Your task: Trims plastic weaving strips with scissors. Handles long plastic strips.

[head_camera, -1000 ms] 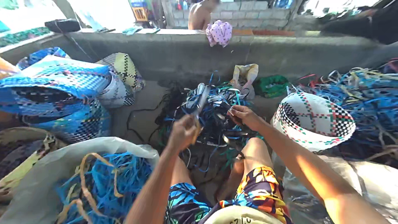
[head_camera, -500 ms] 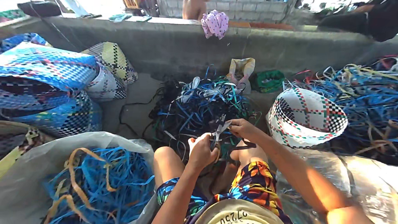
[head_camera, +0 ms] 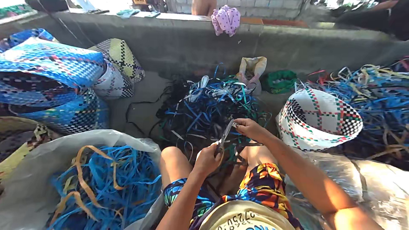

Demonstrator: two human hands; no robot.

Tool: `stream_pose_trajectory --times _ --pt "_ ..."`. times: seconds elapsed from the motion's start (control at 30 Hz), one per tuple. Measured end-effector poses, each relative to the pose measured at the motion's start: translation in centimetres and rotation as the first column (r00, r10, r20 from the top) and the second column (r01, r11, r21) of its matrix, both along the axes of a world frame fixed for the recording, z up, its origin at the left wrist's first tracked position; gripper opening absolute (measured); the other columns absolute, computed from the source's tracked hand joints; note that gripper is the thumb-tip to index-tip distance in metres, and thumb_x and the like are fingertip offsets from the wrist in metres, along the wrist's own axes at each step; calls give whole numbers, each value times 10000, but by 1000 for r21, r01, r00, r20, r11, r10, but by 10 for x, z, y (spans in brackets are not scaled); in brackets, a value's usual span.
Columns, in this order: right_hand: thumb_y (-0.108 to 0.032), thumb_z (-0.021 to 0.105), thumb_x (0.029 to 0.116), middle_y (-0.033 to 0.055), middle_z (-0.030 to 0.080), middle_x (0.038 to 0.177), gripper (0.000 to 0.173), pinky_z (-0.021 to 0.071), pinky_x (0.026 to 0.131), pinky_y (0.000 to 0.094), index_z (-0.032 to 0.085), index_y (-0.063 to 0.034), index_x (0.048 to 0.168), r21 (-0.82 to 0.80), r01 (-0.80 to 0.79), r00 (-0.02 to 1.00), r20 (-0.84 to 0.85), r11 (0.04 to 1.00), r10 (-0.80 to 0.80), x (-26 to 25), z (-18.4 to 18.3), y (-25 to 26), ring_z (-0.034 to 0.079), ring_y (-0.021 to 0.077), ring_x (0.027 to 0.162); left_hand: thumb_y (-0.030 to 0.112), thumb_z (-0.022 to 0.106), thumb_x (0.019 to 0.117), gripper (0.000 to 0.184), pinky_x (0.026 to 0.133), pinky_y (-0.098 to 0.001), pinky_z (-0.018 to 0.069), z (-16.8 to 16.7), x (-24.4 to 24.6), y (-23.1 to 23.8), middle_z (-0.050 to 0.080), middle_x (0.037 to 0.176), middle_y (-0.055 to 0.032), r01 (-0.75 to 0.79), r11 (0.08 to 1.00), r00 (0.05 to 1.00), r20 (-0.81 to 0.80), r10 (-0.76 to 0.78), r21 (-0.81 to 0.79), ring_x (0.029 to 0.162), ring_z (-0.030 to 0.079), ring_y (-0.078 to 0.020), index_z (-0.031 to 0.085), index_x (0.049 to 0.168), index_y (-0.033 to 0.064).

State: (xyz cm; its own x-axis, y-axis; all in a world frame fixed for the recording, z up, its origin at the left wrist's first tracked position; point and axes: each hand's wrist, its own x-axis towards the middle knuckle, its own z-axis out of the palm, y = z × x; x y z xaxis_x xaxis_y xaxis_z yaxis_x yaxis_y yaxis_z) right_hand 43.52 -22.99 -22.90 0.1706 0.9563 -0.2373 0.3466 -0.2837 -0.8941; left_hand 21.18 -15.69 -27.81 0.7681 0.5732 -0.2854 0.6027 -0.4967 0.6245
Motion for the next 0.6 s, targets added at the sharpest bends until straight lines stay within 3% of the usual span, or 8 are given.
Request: stream_pose_trajectory --times 0.07,0.13,0.23,0.33,0.47,0.6 --pt "-159 414 1101 -21 502 770 303 406 619 218 627 4 1242 41 40 998 -42 998 -38 4 -6 -1 445 44 634 173 549 1005 331 944 -508 527 -11 -7 -2 703 1085 -196 -9 999 996 92 13 -50 1026 689 -321 632 1275 1" --pt "-181 403 1103 -56 490 707 290 395 554 190 626 -7 1166 84 99 974 -212 992 -79 9 -14 -4 430 23 562 182 583 963 333 908 -488 543 -19 -14 -4 712 1051 -169 -19 997 986 161 30 -72 978 696 -287 657 1241 15" --pt "-186 333 1098 -75 477 636 302 438 536 204 602 -50 1067 104 163 849 -522 981 -86 13 -29 -7 443 33 510 209 602 937 364 893 -508 542 -19 -18 -9 712 1041 -161 -20 998 987 159 30 -66 971 694 -291 653 1249 26" --pt "-211 280 1092 -86 466 577 361 477 550 227 606 -104 979 104 175 714 -698 979 -54 15 -39 -9 459 44 484 224 594 937 400 912 -538 526 -8 -18 -12 704 1075 -182 -19 1000 995 102 21 -23 1018 685 -325 631 1277 16" --pt "-214 264 1085 -92 463 552 386 476 545 229 610 -121 941 97 169 670 -741 981 -42 13 -43 -10 458 42 472 249 594 944 418 908 -549 522 3 -14 -14 700 1087 -191 -14 999 999 52 13 32 1031 681 -345 624 1285 8" --pt "-183 328 1083 -88 477 589 317 450 525 203 613 -74 997 91 134 794 -605 987 -52 9 -38 -11 446 27 482 267 590 957 447 935 -580 509 7 -12 -12 697 1134 -201 0 999 1000 -2 0 49 1072 672 -366 613 1331 23"
